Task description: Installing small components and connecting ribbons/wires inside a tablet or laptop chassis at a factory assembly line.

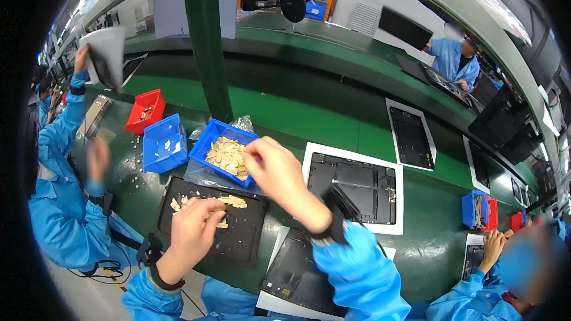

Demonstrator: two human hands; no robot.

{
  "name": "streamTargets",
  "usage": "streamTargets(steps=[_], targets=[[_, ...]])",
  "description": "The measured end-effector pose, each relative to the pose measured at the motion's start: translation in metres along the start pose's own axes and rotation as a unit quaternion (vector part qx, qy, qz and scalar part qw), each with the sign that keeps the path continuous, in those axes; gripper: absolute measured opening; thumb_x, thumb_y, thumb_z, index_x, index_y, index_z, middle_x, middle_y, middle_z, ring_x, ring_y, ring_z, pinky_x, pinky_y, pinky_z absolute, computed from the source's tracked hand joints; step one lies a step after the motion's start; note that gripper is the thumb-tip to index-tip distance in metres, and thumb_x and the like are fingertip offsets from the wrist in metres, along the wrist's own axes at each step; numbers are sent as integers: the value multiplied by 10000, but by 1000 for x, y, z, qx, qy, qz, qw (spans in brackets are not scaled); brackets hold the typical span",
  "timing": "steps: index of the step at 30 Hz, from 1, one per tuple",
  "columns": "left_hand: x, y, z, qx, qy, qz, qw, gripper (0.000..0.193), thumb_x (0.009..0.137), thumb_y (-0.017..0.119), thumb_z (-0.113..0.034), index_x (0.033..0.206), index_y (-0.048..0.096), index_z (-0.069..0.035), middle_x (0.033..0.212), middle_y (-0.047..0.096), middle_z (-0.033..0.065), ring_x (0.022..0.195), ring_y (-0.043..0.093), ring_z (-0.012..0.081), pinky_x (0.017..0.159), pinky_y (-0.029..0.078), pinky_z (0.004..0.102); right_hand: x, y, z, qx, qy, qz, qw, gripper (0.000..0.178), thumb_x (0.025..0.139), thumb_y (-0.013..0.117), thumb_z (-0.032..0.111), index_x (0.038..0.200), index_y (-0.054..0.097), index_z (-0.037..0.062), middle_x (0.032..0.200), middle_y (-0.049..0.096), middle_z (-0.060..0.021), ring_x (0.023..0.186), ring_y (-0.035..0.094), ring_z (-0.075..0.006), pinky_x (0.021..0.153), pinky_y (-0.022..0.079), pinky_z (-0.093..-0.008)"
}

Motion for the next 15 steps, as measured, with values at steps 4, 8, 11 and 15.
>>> streamTargets(steps=[4, 8, 11, 15], targets=[[1, 22, 0, -87, -100, 77, 988, 568, 778, 678, -9, 1275, 404, 8, 734, 656, 66, 575, 567, 154, 563, 453, 281, -9, 15, -38, -139, 19, 88, 986, 144, 832, 622, 151, 832, 650, 10, 850, 640, -137, 795, 639, -307, 693, 502, -359], [-16, 39, -20, -188, -154, 223, 944, 550, 821, 655, -30, 1286, 363, -9, 747, 658, 49, 595, 571, 128, 571, 451, 267, -86, -23, 8, 50, 32, 194, 979, 125, 826, 668, 94, 926, 669, 19, 831, 643, -109, 797, 639, -233, 673, 495, -327], [-8, 61, -42, -192, -131, 298, 926, 493, 824, 654, -100, 1238, 395, -33, 785, 670, 77, 742, 650, 290, 635, 500, 387, -123, -48, 11, 70, 110, 207, 969, 196, 828, 689, 120, 1004, 671, 35, 911, 610, -66, 718, 580, -161, 617, 466, -269], [-5, 80, -64, -195, -73, 335, 919, 496, 818, 664, -110, 1231, 397, -43, 783, 667, 64, 771, 649, 291, 638, 497, 400, -154, -57, -3, 76, 75, 190, 976, 147, 790, 721, 86, 925, 685, 41, 870, 595, -41, 688, 545, -116, 572, 441, -242]])
Point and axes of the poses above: each hand's wrist, its own x-axis towards the middle knuckle, its own y-axis out of the palm, z = x × y, the point moved 6 cm from there along x, towards the middle knuckle
